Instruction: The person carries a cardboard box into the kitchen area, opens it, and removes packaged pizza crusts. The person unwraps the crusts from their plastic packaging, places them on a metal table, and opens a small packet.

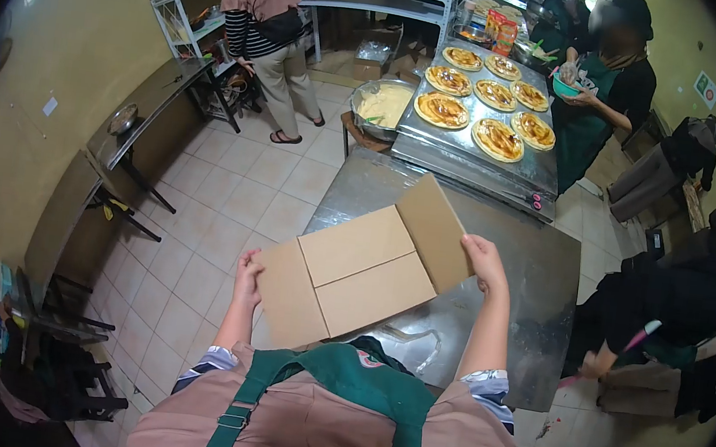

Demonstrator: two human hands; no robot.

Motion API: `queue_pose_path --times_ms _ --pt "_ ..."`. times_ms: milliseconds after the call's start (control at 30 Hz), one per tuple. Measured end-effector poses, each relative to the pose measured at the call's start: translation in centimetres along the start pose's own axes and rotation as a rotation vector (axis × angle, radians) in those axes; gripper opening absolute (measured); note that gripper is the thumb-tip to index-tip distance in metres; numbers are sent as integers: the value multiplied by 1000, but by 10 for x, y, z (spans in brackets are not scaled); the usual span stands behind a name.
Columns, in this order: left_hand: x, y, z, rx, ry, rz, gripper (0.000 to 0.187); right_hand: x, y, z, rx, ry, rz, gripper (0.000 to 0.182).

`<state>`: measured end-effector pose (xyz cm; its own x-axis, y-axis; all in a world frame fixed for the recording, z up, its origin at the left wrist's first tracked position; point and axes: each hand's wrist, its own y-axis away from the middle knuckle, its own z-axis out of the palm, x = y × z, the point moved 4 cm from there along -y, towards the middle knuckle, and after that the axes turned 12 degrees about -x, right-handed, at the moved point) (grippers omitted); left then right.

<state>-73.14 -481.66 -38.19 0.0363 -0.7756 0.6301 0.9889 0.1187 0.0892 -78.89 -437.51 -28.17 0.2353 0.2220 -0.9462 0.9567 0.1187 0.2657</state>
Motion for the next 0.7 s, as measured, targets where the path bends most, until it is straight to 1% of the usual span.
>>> queue_pose_path --times_ms 67,100,167,200,233,267,300,333,367,433,500,533,567,600,633,700 --pt "-3 4 -4 143 -693 -54 51 30 -9 -15 94 -151 26 29" --pt "-3 3 2 141 -696 -54 51 49 -14 -19 95 -154 25 29" --pt "13 3 43 72 -1754 281 41 83 -17 -22 204 -54 143 29" --pt "7 1 57 -44 -1901 237 40 99 -18 -17 216 12 259 21" --pt "-2 -1 71 -165 -2038 195 40 107 -16 -6 211 15 268 21" --pt "-7 0 88 -164 -2037 192 40 94 -11 3 492 622 81 19" --pt "-18 3 105 -264 -2030 77 44 77 -5 27 757 1228 -132 21" --pt "-27 1 115 -360 -2013 -28 48 45 2 48 650 1217 -223 25" --pt "-32 -1 116 -359 -2011 -21 48 12 12 68 542 1203 -310 30" --pt "-36 -4 111 -338 -2045 9 63 15 4 111 88 1020 -354 35" --pt "-35 -5 111 -363 -2070 -13 66 25 13 165 -11 975 -675 29" --pt "-34 -6 111 -376 -2089 -40 69 17 14 175 -4 977 -677 29" --pt "-31 -6 113 -376 -2089 -32 69 5 19 181 27 955 -706 25" --pt "-29 -5 114 -426 -2096 -39 73 -4 25 183 56 931 -733 21" --pt "-26 -1 115 -478 -2104 -53 76 -9 27 184 57 927 -731 21" --pt "-20 3 119 -515 -2144 -80 79 -16 29 185 36 996 -791 19"
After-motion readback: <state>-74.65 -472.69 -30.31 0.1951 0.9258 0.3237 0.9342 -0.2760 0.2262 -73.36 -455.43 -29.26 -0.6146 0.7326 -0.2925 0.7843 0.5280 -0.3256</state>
